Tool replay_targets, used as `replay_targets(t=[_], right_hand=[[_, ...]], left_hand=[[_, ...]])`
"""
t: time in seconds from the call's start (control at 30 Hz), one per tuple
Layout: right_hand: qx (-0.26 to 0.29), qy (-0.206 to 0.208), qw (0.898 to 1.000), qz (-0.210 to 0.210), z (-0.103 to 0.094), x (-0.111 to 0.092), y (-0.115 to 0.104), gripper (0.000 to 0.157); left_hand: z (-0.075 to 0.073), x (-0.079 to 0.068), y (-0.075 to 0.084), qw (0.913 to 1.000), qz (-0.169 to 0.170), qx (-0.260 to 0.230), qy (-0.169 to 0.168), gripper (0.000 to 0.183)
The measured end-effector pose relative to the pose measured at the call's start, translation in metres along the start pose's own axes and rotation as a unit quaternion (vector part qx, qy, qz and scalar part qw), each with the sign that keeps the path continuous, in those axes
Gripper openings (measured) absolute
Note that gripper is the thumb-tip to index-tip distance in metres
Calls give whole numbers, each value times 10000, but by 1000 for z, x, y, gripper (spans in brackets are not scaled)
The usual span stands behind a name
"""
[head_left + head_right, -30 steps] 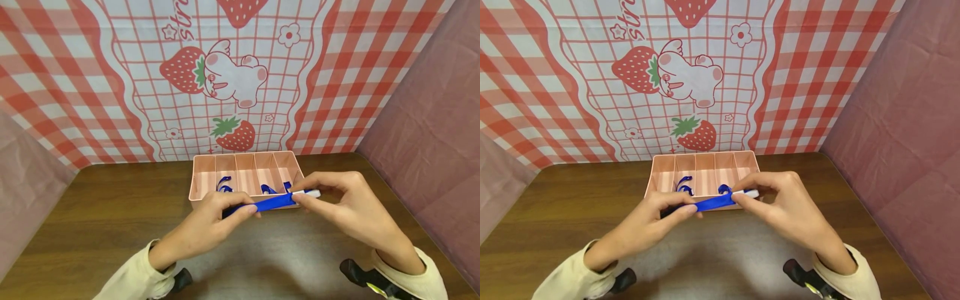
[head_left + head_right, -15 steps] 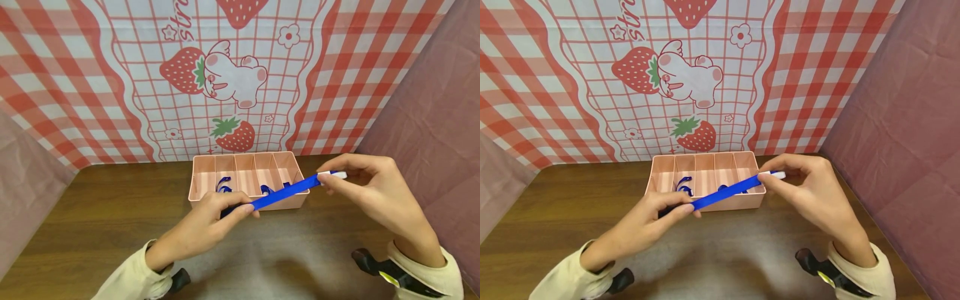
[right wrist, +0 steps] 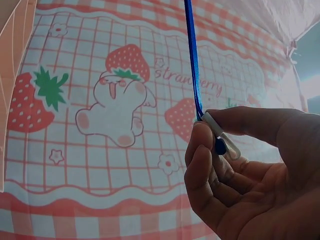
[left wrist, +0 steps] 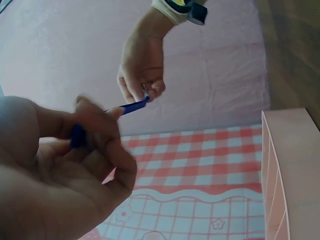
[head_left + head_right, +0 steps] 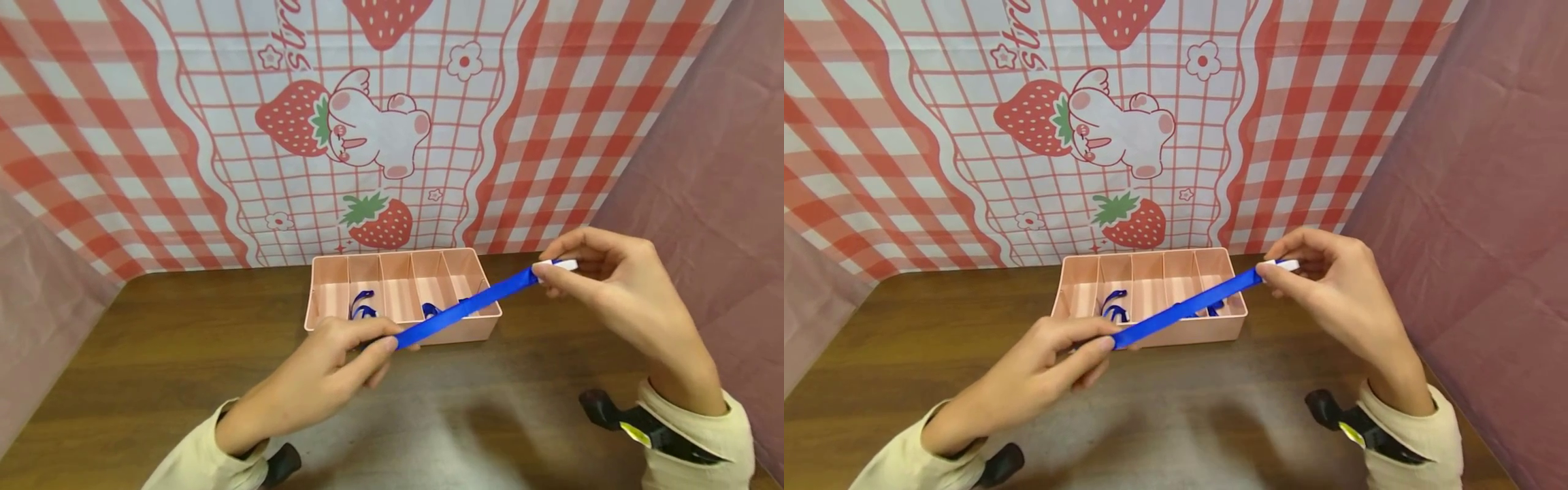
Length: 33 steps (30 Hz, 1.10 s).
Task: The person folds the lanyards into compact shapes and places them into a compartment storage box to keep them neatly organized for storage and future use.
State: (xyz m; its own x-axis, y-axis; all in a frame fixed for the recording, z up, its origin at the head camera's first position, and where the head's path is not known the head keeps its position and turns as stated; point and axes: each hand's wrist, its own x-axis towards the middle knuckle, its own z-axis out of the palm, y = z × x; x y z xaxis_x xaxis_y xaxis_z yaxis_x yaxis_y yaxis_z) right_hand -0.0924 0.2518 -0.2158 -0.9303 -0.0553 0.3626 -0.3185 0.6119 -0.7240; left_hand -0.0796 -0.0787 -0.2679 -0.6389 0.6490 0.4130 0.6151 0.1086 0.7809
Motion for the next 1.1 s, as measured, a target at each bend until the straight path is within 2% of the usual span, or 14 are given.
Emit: replay_targets(t=[0.2,0.33,0.5,0.67,0.73,0.77,0.83,0.87,0.93,0.97,1.03,1.1], right_hand=[[-48,-81,9999,70,5,9,9,16],[-118,-380,9992,23,10,15,16,16],[-229,-771,9965,-210,21,18,20,16],[-484,-995,9931,-388,37,20,20,12],[-560,-1084,9916,-436,42,21,21,10],[-586,-1125,9909,-456,45,21,22,9],[-534,-1239,9897,-471,49,23,24,8],[-531,-1273,9893,-485,50,23,24,7],[-496,-1355,9882,-509,53,24,25,9],[-501,-1378,9877,-543,54,24,25,9],[-502,-1401,9871,-588,56,24,24,10],[-464,-1405,9868,-652,58,22,23,10]], left_hand=[[3,1,-2,9934,151,-445,-1044,24],[5,1,-3,9883,307,-457,-1420,31],[4,1,-6,9768,896,-347,-1912,13],[-1,-2,-6,9648,1054,-795,-2274,13],[-2,-2,-5,9663,1140,-781,-2171,7],[-2,-1,-5,9691,1261,-672,-2013,5],[-3,0,-3,9742,1647,-160,-1537,5],[-3,0,-2,9739,1871,103,-1282,5],[-4,1,1,9676,2287,610,-874,8],[-5,1,2,9619,2499,803,-769,10],[-6,1,5,9541,2735,867,-863,12],[-5,-1,6,9526,2711,945,-1006,14]])
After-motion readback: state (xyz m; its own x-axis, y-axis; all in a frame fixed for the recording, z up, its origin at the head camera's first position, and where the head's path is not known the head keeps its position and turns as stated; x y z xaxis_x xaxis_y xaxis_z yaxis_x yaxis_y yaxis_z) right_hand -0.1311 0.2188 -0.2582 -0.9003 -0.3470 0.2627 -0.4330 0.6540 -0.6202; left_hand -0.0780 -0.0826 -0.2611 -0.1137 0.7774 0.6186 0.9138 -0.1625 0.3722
